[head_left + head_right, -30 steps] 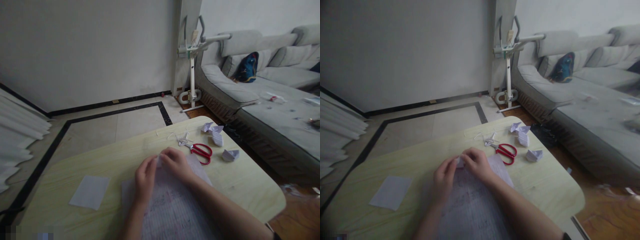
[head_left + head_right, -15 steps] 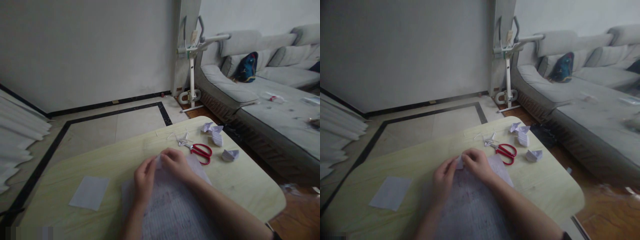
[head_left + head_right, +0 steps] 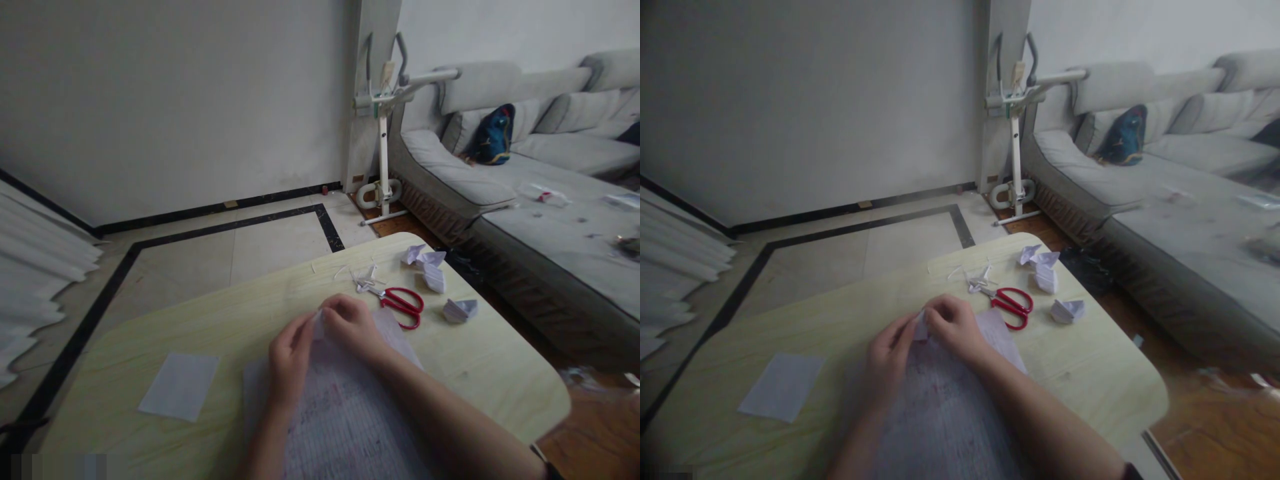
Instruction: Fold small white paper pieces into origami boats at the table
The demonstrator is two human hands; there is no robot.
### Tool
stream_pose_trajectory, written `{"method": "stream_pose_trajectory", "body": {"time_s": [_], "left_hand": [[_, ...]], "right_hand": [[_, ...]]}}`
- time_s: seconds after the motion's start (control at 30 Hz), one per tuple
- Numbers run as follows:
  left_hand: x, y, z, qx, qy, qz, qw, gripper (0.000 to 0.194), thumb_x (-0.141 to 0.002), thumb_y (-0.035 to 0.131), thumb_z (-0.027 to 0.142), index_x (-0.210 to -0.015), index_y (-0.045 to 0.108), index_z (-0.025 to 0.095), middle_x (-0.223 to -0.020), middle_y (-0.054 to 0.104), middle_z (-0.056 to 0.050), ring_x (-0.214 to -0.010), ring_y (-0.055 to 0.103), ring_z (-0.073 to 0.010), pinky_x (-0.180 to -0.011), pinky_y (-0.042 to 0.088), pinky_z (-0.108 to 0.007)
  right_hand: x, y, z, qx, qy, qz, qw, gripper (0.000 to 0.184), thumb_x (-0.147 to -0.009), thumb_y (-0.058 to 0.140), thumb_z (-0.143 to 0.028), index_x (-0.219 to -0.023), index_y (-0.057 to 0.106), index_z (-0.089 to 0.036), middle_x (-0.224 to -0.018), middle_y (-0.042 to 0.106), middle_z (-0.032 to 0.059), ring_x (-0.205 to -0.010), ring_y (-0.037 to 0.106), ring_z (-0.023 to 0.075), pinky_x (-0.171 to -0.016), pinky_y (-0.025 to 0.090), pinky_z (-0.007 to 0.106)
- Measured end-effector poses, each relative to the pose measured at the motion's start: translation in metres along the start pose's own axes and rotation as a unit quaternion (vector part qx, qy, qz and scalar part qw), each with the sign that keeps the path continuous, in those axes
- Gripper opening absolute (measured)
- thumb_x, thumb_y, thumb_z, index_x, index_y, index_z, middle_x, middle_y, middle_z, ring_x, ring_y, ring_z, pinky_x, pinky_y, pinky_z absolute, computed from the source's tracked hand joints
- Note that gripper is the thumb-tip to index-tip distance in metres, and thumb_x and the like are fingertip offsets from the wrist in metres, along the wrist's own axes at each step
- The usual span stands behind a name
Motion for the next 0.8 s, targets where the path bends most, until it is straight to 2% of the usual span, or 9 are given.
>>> {"method": "stream_pose_trajectory", "body": {"time_s": [0.2, 0.47, 0.67, 0.8], "left_hand": [[0.0006, -0.0003, 0.0, 0.003, 0.0, 0.0, 1.0, 0.028, -0.081, 0.059, 0.038, -0.093, 0.072, 0.016, -0.094, 0.073, -0.008, -0.089, 0.067, -0.0229, -0.079, 0.053, -0.03], [-0.001, -0.0007, 0.001, 0.013, -0.002, 0.014, 1.0, 0.027, -0.079, 0.062, 0.037, -0.093, 0.071, 0.015, -0.092, 0.073, -0.008, -0.086, 0.067, -0.0209, -0.077, 0.053, -0.029], [-0.0018, -0.0013, -0.0009, 0.032, 0.0, 0.028, 0.999, 0.026, -0.079, 0.063, 0.036, -0.091, 0.07, 0.015, -0.091, 0.073, -0.008, -0.087, 0.067, -0.0216, -0.078, 0.053, -0.03], [-0.0018, 0.0006, 0.0005, 0.04, 0.002, 0.017, 0.999, 0.025, -0.078, 0.063, 0.035, -0.091, 0.07, 0.015, -0.091, 0.073, -0.008, -0.086, 0.068, -0.0211, -0.078, 0.054, -0.029]], "right_hand": [[-0.001, -0.0024, 0.0009, 0.02, -0.017, 0.01, 1.0, 0.01, -0.073, 0.052, -0.015, -0.07, 0.061, -0.018, -0.063, 0.06, -0.0011, -0.061, 0.055, 0.0123, -0.055, 0.045, 0.022], [-0.0008, -0.0021, 0.0004, 0.014, -0.001, 0.019, 1.0, 0.009, -0.073, 0.052, -0.017, -0.069, 0.06, -0.018, -0.063, 0.059, -0.001, -0.06, 0.055, 0.0129, -0.054, 0.044, 0.023], [0.0004, 0.0015, 0.0029, 0.036, -0.011, -0.027, 0.999, 0.011, -0.078, 0.054, -0.02, -0.076, 0.064, -0.016, -0.069, 0.063, 0.0006, -0.066, 0.057, 0.0136, -0.059, 0.045, 0.023], [0.0004, 0.0016, 0.0018, 0.05, -0.022, -0.027, 0.998, 0.011, -0.079, 0.056, -0.022, -0.075, 0.064, -0.016, -0.069, 0.064, 0.0011, -0.066, 0.057, 0.0137, -0.061, 0.046, 0.024]]}}
Point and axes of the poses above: each hand's wrist, its own x-axis away from the middle knuckle, its own y-axis out of the palm, z = x × y, the point moved 5 cm from there along -x, towards the middle knuckle
